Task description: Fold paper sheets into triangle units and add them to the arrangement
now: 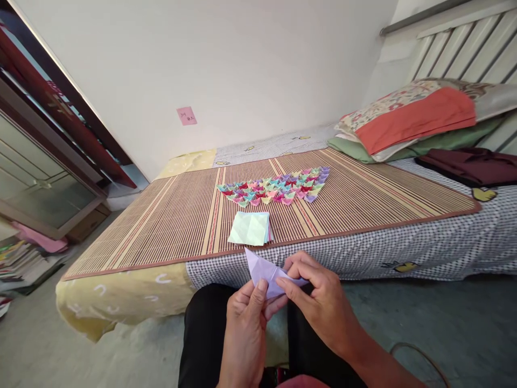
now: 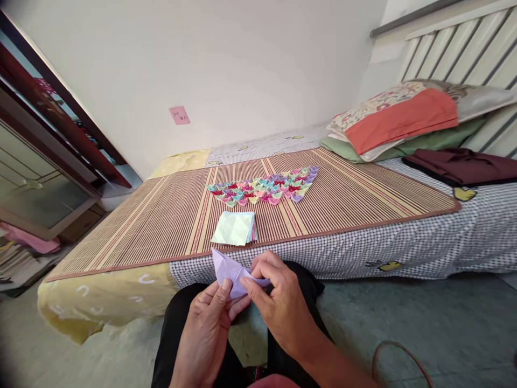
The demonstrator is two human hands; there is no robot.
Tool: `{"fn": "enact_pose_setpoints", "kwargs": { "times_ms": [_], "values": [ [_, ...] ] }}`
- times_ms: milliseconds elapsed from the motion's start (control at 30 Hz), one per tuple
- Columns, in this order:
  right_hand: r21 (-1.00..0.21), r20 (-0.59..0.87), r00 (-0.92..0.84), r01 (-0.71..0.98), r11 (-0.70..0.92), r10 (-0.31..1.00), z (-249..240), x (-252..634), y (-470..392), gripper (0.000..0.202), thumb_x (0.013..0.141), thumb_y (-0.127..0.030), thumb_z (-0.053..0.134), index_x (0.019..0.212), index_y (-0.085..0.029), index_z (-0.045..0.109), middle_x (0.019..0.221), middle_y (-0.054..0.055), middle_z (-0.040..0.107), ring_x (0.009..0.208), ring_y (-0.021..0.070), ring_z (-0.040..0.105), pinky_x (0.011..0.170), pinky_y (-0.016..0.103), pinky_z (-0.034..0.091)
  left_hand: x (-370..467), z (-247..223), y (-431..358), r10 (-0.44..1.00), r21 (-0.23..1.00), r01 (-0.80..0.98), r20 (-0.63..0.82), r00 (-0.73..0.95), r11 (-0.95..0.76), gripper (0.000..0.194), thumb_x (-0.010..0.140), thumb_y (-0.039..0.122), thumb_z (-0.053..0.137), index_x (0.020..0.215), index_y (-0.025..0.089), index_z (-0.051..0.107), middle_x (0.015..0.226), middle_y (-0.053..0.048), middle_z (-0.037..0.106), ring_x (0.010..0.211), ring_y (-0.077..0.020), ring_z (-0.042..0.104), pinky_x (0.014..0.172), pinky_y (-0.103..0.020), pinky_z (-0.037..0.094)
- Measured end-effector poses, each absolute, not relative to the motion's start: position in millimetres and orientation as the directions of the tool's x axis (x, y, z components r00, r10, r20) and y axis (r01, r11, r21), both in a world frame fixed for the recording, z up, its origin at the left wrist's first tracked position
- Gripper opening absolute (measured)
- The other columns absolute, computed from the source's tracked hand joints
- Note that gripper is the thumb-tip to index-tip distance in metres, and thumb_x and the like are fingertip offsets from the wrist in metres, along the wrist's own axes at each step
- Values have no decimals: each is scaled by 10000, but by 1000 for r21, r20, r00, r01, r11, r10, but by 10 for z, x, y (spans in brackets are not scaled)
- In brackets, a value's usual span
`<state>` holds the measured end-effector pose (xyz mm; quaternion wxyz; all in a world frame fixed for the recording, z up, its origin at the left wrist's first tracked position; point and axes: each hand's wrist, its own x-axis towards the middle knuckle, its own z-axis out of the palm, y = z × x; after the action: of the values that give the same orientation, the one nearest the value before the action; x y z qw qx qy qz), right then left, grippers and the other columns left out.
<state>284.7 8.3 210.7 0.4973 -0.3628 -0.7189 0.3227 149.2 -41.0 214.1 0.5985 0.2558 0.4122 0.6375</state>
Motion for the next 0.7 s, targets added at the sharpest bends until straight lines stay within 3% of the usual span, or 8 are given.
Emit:
{"fn": "enact_pose_setpoints", "kwargs": {
  "times_ms": [333,700],
  "values": [
    [-834,460,-237,214,508,856,2135,2821,99,300,938,-156,619,681,-215,478,800,-2,561,766,155,587,714,270,445,1509,2106,-391,976,843,-536,-151,-159,43,291,896,352,785,1063,121,843,1062,-156,829,1046,-303,764,944,-400,611],
    [-832,469,-236,206,516,851,2133,2801,83,316,950,-164,616,688,-221,448,777,-9,545,733,150,559,677,267,432,1509,2129,-362,968,838,-542,-187,-168,68,335,794,392,876,987,119,860,992,-153,838,975,-311,781,868,-387,637]
  ]
}}
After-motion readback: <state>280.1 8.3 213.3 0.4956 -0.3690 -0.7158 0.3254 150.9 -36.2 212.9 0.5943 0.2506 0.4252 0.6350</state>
